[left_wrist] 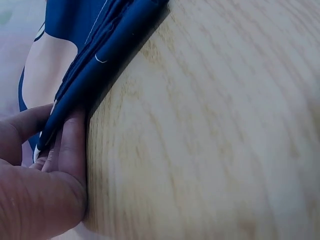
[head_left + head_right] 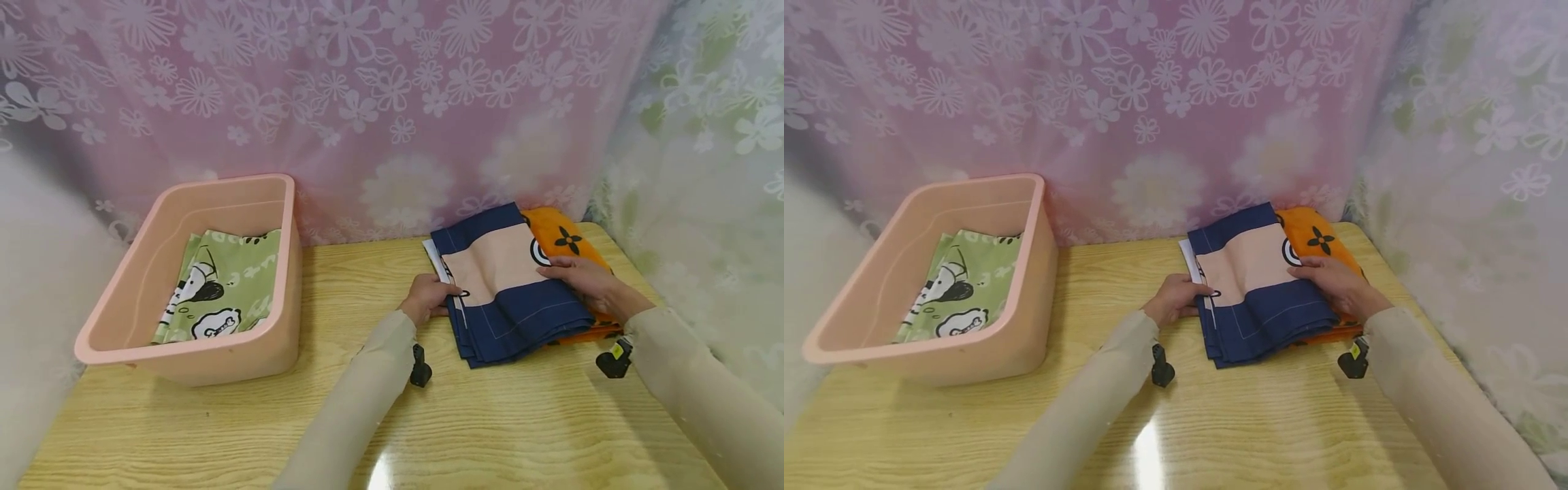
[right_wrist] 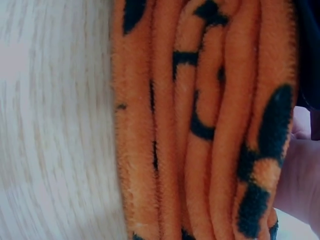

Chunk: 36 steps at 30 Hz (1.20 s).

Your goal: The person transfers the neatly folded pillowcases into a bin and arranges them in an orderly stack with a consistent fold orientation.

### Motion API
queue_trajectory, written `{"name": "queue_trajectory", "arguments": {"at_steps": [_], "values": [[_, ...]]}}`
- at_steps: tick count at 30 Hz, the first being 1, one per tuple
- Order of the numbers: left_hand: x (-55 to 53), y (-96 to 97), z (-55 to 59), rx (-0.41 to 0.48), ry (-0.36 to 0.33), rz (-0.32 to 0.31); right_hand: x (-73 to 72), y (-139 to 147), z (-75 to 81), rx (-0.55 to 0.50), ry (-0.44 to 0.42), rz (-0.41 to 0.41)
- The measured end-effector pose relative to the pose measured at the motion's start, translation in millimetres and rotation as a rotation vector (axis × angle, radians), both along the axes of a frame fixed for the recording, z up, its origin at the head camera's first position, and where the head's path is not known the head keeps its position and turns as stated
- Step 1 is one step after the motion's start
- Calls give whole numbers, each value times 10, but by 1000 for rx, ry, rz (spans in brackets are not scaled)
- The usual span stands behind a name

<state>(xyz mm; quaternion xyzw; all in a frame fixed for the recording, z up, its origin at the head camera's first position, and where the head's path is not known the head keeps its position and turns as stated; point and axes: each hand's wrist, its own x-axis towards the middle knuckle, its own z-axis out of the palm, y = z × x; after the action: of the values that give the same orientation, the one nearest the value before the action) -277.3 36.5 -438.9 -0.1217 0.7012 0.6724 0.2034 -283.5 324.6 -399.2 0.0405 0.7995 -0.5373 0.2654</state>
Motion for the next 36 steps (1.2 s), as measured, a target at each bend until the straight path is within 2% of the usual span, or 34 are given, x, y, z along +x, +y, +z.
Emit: {"name": "queue_trajectory", "arguments": {"at_steps": [6,9,13,21,24,28,36], "values": [[-1,-28,-39,27,22,0,3,-13,-9,-11,22,-32],[7,-33,-54,26,35,-7,8,-26,29,23,52,-27],[25,-43,-61,36,70,-14,14,-46,110,142,132,17],[69,-97,-18,56,133,-13,57,-140,335,372,345,105],[74,-184,27,72,164,-32,94,-218,429,406,396,117],[107,-259,118,72,190,-51,158,-295,532,424,416,132],[252,-370,383,70,226,-56,359,-362,689,404,425,136]]}}
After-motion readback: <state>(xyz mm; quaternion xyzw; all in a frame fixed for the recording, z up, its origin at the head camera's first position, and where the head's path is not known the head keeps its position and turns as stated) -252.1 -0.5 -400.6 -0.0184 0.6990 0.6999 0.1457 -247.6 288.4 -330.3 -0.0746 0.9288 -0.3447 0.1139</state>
